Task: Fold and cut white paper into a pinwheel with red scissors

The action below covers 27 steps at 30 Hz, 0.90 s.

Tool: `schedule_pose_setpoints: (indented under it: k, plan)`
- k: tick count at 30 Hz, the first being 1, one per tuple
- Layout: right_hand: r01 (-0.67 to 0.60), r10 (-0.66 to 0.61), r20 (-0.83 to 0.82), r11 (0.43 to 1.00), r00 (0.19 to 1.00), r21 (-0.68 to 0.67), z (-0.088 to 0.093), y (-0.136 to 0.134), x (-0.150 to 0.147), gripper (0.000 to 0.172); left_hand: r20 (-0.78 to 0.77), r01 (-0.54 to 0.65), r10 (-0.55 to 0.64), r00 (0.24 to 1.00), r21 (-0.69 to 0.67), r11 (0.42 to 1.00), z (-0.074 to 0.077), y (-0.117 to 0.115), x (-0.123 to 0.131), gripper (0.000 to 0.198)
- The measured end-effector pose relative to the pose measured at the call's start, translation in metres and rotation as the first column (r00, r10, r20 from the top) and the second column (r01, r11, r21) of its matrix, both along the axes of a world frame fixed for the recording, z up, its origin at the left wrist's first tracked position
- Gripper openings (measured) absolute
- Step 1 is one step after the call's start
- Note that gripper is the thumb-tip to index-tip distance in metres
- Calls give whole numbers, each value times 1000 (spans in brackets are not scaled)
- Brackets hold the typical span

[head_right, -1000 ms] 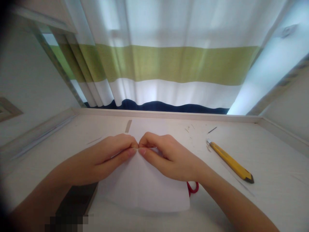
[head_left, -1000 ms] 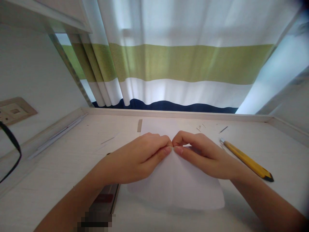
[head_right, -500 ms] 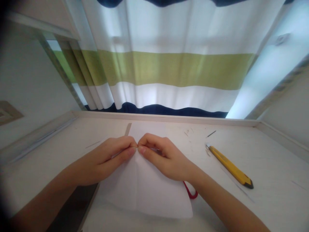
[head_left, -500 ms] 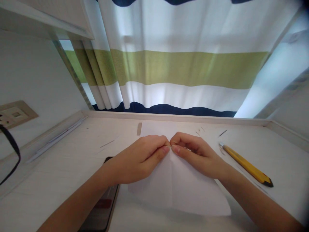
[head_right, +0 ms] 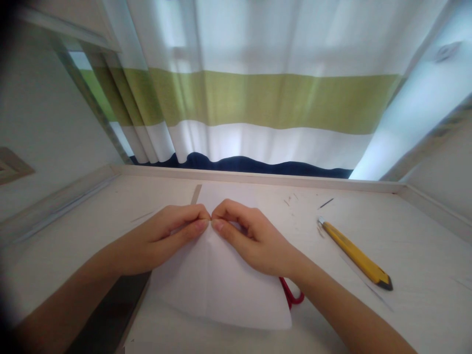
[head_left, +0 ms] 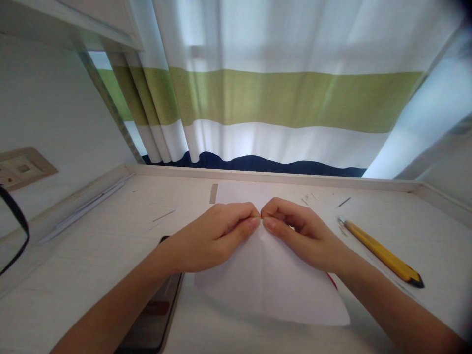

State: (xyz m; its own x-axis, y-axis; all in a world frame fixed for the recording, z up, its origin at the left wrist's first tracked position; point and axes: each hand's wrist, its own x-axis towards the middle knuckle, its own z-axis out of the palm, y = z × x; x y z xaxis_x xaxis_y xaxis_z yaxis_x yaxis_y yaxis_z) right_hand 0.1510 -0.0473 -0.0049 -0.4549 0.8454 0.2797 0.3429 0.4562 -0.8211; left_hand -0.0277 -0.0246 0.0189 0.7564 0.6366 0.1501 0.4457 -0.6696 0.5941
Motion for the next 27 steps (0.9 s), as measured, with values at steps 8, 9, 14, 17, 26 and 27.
schedule_pose_setpoints:
  k: [8, 9, 14, 17, 26, 27]
  plan:
    - [5, -36, 350, 996, 936, 90, 9, -1, 8, 14, -118, 10, 7, 993, 144, 990, -4, -1, 1, 24]
    - [8, -41, 356, 996, 934, 94, 8, -1, 8, 14, -119, 13, 5, 993, 151, 988, -5, -1, 2, 24]
    - [11, -30, 282, 998, 959, 67, 5, 1, 6, 14, -88, -8, 21, 996, 141, 990, -6, -1, 4, 25]
    - [13, -23, 188, 998, 982, 56, 4, 2, 5, 13, -54, -42, 48, 997, 120, 992, -7, -1, 6, 24]
    - [44, -45, -4, 998, 999, -51, 1, 3, 2, 14, 24, -101, 100, 995, 84, 991, -9, -3, 7, 24]
    - [47, -48, -22, 997, 999, -63, 0, 3, 1, 14, 25, -105, 103, 994, 78, 991, -9, -3, 8, 24]
